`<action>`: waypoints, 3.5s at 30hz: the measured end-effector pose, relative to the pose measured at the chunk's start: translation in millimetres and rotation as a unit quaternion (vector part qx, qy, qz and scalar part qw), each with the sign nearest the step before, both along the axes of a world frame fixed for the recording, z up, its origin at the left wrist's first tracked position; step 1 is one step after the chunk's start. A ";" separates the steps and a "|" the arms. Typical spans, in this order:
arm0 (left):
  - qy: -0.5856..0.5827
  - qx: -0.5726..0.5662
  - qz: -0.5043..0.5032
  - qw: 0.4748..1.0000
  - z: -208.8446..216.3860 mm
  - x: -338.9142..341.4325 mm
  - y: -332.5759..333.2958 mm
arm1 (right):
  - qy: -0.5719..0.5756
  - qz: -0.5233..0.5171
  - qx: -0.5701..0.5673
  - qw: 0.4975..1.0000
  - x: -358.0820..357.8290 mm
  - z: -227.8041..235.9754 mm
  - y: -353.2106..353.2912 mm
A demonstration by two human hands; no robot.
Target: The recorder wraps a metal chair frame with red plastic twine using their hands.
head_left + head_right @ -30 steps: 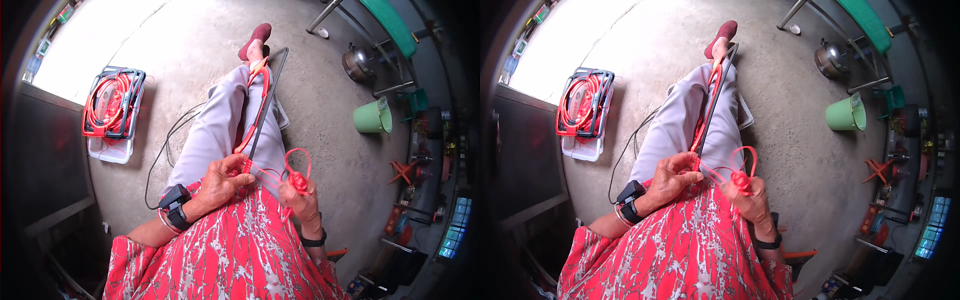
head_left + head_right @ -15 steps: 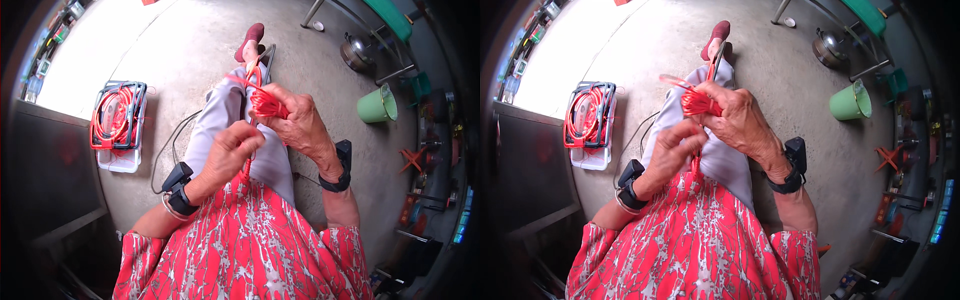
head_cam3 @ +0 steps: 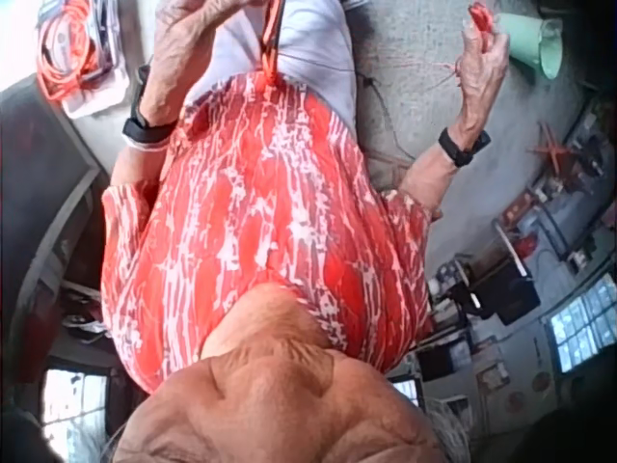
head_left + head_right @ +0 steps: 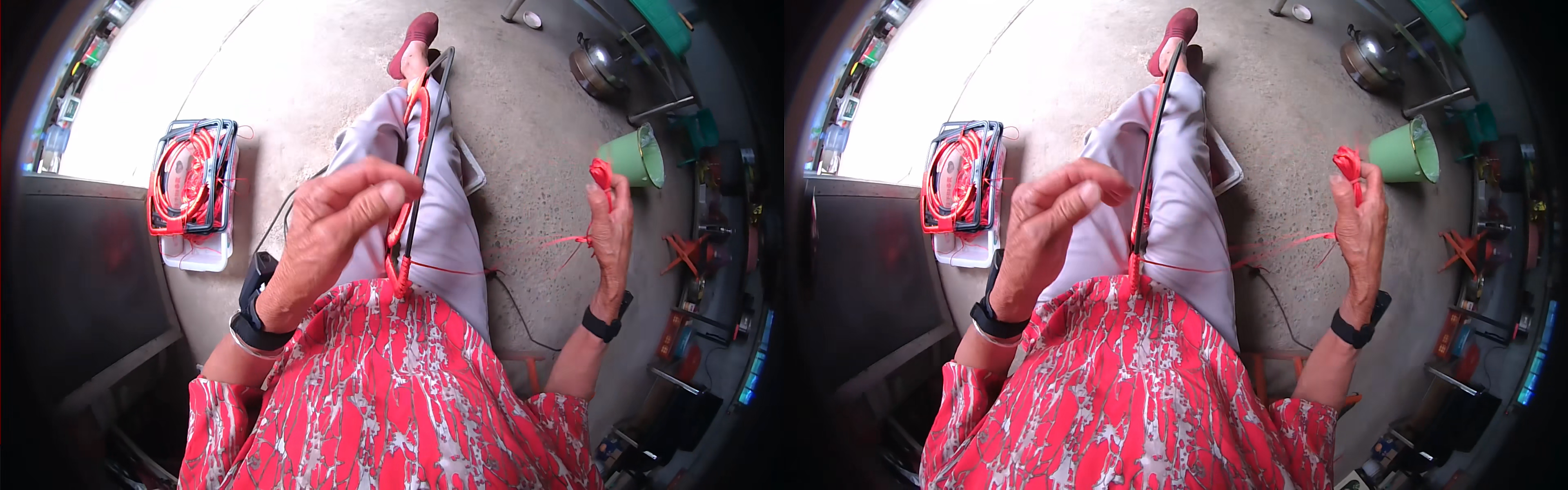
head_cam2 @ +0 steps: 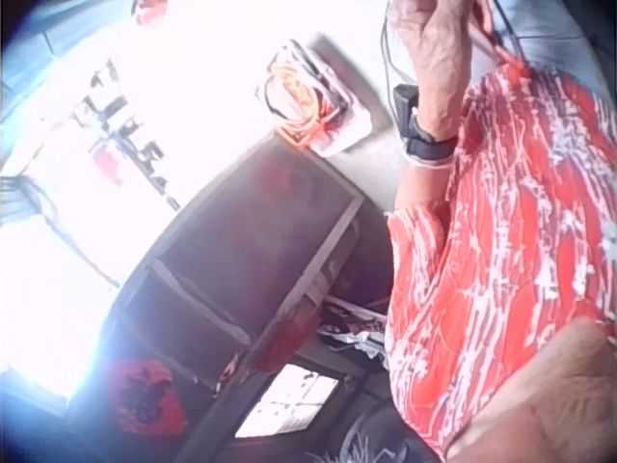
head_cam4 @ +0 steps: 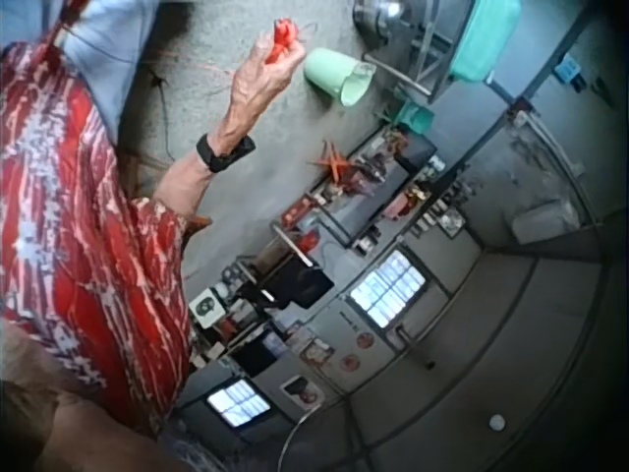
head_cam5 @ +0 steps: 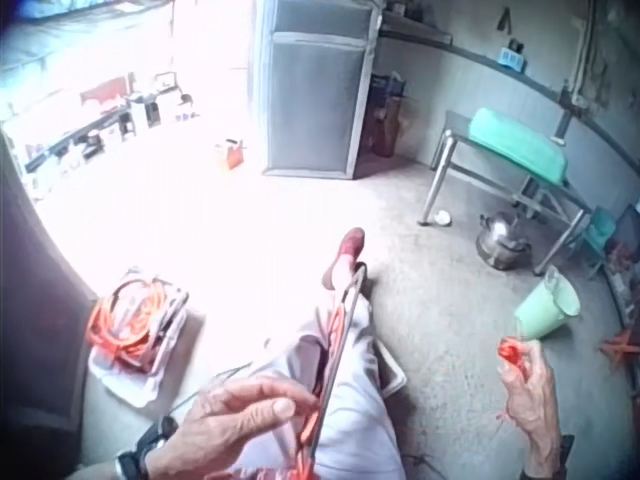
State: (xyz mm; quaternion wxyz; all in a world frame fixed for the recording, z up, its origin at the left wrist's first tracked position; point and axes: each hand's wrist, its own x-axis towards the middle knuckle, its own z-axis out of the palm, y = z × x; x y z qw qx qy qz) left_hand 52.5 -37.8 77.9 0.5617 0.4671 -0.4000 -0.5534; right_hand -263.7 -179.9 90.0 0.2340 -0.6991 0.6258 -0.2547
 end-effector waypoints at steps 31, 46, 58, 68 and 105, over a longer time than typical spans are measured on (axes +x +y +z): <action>0.193 0.242 0.167 0.936 -96.6 -50.2 35.3 | -0.248 0.313 0.074 0.914 118.7 -112.7 105.2; 0.134 0.249 -0.091 0.955 -69.5 -52.0 45.5 | -0.232 0.194 0.018 0.953 46.5 -92.5 73.9; 0.188 0.172 -0.062 0.965 -75.0 -50.0 49.7 | -0.773 0.147 0.211 0.580 -68.1 1.1 87.4; 0.217 0.178 -0.058 0.958 -79.4 -45.6 57.6 | -0.466 0.001 0.290 0.836 9.3 -57.4 119.1; -0.359 -0.115 0.085 0.922 -68.4 -44.6 53.0 | -0.157 0.532 0.067 0.830 134.8 10.6 105.0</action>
